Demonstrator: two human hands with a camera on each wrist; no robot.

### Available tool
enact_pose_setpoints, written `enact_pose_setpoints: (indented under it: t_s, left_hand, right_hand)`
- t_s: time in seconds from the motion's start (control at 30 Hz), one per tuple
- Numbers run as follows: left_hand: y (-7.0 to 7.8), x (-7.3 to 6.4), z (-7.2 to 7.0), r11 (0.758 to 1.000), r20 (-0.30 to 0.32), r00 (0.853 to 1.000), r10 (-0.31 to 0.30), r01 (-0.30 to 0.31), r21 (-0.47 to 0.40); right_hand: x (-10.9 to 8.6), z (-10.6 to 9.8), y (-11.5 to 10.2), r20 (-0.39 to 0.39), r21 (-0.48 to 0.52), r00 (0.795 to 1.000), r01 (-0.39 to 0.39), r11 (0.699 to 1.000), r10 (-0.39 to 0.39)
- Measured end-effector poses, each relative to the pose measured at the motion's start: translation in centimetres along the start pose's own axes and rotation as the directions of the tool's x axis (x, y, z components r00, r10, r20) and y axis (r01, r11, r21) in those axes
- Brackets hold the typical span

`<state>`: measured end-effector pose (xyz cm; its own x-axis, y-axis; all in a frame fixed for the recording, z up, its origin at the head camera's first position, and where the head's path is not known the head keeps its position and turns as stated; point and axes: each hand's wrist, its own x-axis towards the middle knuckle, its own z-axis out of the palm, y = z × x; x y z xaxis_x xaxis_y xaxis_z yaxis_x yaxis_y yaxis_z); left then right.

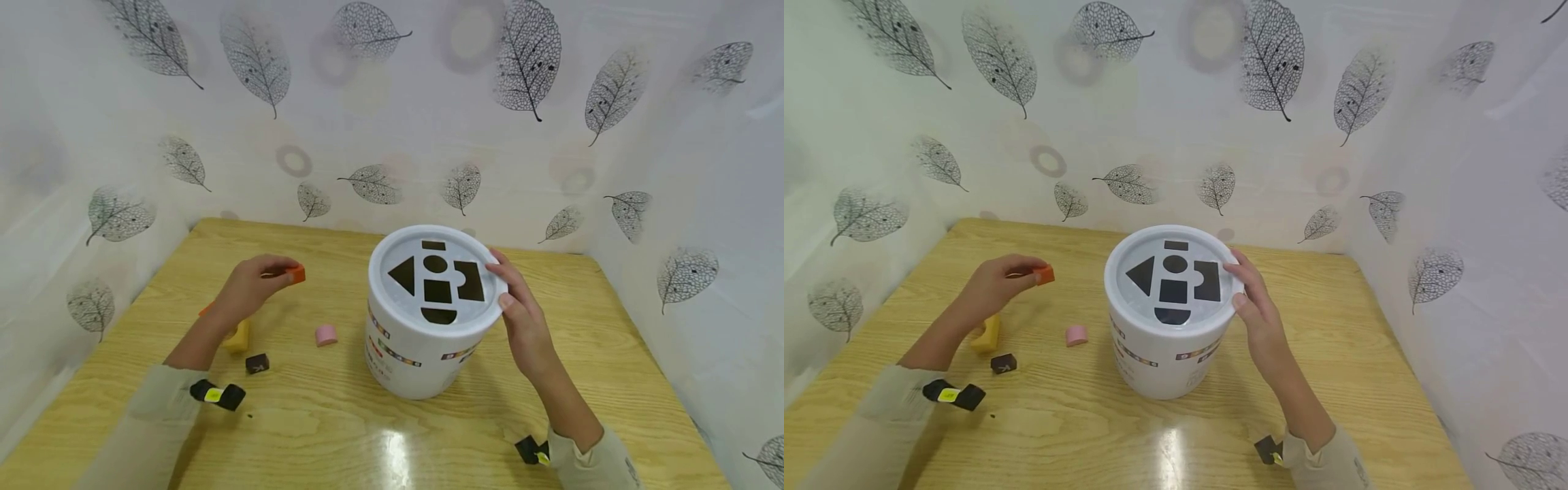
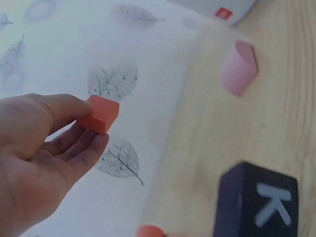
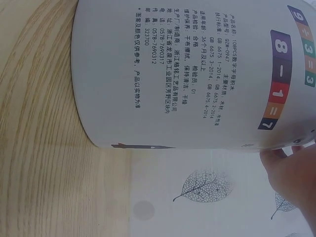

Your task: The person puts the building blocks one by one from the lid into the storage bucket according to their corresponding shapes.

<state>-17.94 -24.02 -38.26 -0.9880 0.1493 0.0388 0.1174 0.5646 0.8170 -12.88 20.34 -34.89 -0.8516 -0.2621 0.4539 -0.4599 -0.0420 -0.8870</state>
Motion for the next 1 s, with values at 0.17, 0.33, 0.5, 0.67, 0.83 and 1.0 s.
enact_pose_setpoints:
  t_s: [0.17, 0.33, 0.5, 0.67, 0.83, 1.0]
  left_hand:
    - [2.4, -0.4, -0.3, 0.998, -0.011, 0.998, 0.056, -0.057, -0.025]
    - [5.2, -0.6, -0.6, 0.993, -0.027, 0.994, 0.103, -0.104, -0.048]
    - [7.9, -0.6, -0.6, 0.985, -0.024, 0.986, 0.164, -0.165, -0.052]
    - [10.5, -0.2, -0.6, 0.974, 0.01, 0.976, 0.218, -0.217, -0.069]
    - [12.4, 0.7, -0.3, 0.966, 0.027, 0.971, 0.237, -0.233, -0.114]
    - [14.3, 1.8, 0.8, 0.946, 0.056, 0.958, 0.28, -0.265, -0.184]
  right_hand:
    - [0.0, 0.0, 0.0, 0.002, 0.005, 1.0, 0.0, 1.0, 0.0]
    - [0.0, 0.1, 0.0, 0.0, 0.004, 1.0, -0.004, 1.0, 0.004]
    - [0.0, 0.1, -0.1, -0.001, 0.005, 1.0, -0.006, 1.0, 0.006]
    - [0.0, 0.1, -0.1, -0.002, 0.007, 1.0, -0.009, 1.0, 0.009]
    - [0.0, 0.1, 0.0, -0.001, 0.011, 1.0, -0.009, 1.0, 0.009]
    - [-0.1, 0.1, 0.0, -0.009, 0.006, 1.0, -0.014, 1.0, 0.014]
